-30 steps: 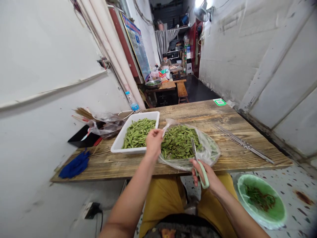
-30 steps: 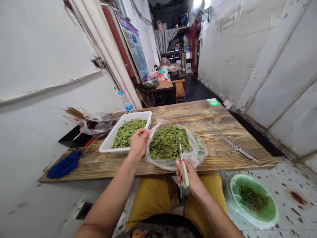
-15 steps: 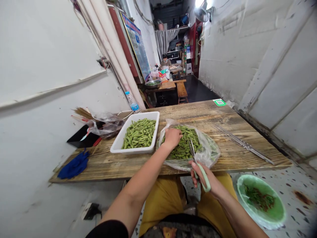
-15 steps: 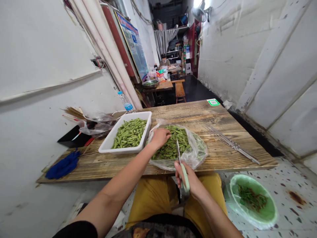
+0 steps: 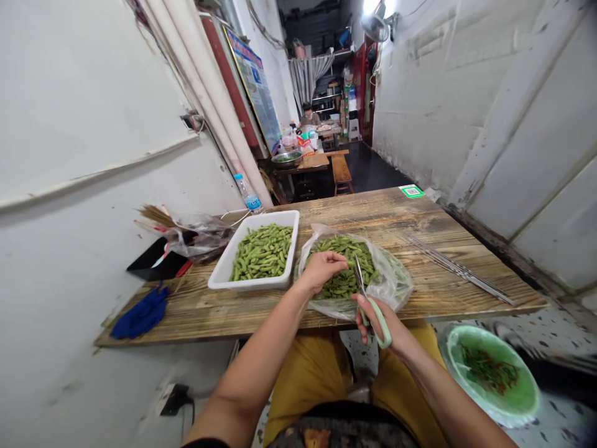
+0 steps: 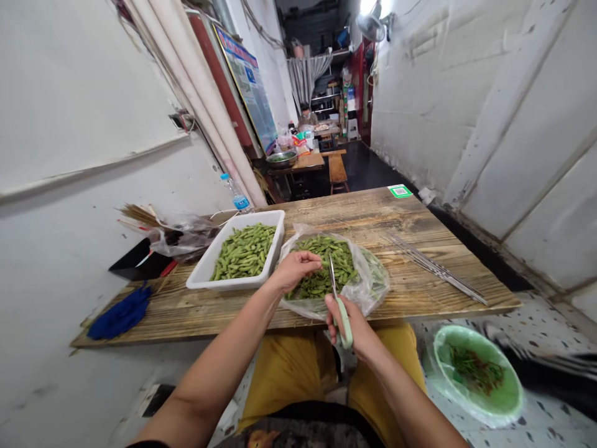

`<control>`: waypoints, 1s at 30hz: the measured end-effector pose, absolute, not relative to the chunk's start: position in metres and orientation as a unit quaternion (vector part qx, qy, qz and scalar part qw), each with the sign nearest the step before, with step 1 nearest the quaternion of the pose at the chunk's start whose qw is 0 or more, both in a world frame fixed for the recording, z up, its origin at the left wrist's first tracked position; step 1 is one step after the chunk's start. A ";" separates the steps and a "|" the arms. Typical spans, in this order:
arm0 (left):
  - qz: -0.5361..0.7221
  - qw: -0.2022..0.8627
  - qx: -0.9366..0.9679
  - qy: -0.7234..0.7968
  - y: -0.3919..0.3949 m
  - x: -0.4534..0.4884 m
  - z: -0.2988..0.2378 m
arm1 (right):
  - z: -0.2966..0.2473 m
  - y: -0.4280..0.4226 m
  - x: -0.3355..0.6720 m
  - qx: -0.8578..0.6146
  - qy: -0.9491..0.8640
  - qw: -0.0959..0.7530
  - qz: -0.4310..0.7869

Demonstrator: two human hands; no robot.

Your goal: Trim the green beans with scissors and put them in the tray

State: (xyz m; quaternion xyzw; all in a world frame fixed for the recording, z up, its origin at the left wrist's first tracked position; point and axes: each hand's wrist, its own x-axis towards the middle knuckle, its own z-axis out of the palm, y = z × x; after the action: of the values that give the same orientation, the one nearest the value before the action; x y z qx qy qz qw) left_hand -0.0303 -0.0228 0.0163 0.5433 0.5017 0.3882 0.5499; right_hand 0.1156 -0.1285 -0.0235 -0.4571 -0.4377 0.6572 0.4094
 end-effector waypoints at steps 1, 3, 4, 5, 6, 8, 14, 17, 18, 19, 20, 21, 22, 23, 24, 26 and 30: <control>0.393 0.562 0.535 0.494 -0.025 -0.030 0.017 | -0.022 -0.128 0.115 -0.453 -0.432 0.415 0.660; 0.402 0.578 0.522 0.482 -0.029 -0.029 0.018 | -0.020 -0.129 0.113 -0.446 -0.419 0.424 0.667; 0.405 0.585 0.514 0.479 -0.031 -0.029 0.018 | -0.019 -0.130 0.112 -0.444 -0.412 0.428 0.671; 0.406 0.592 0.505 0.478 -0.032 -0.029 0.019 | -0.018 -0.131 0.111 -0.442 -0.404 0.431 0.675; 0.406 0.599 0.496 0.480 -0.034 -0.028 0.020 | -0.018 -0.132 0.110 -0.440 -0.397 0.434 0.678; 0.405 0.608 0.484 0.482 -0.037 -0.027 0.020 | -0.016 -0.132 0.109 -0.432 -0.385 0.441 0.686; 0.434 0.578 0.480 0.497 -0.044 -0.017 0.015 | -0.013 -0.132 0.100 -0.454 -0.346 0.457 0.682; 0.469 0.539 0.477 0.512 -0.045 -0.013 0.007 | -0.017 -0.131 0.097 -0.463 -0.341 0.459 0.677; 0.483 0.526 0.473 0.516 -0.045 -0.013 0.004 | -0.020 -0.130 0.096 -0.458 -0.338 0.459 0.682; 0.494 0.515 0.474 0.515 -0.043 -0.013 0.001 | -0.023 -0.128 0.096 -0.458 -0.336 0.465 0.679; 0.506 0.510 0.475 0.508 -0.041 -0.015 -0.001 | -0.026 -0.127 0.097 -0.456 -0.341 0.466 0.677; 0.515 0.510 0.475 0.499 -0.040 -0.016 -0.002 | -0.029 -0.126 0.098 -0.461 -0.341 0.472 0.670; 0.522 0.513 0.474 0.489 -0.039 -0.018 -0.002 | -0.031 -0.125 0.099 -0.466 -0.351 0.471 0.661; 0.529 0.523 0.468 0.476 -0.038 -0.021 -0.001 | -0.033 -0.125 0.100 -0.473 -0.362 0.469 0.652; 0.534 0.540 0.460 0.460 -0.038 -0.023 0.001 | -0.034 -0.125 0.101 -0.478 -0.374 0.467 0.643; 0.534 0.578 0.446 0.427 -0.040 -0.026 0.007 | -0.034 -0.126 0.103 -0.486 -0.399 0.463 0.625; 0.512 0.549 0.503 0.429 -0.047 -0.031 0.019 | -0.026 -0.132 0.106 -0.487 -0.441 0.434 0.616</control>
State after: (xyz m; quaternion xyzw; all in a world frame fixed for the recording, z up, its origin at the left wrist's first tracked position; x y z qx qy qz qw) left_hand -0.0311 -0.0468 0.0186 0.5028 0.4290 0.5119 0.5487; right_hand 0.1059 -0.1319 -0.0262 -0.4872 -0.4411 0.6162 0.4340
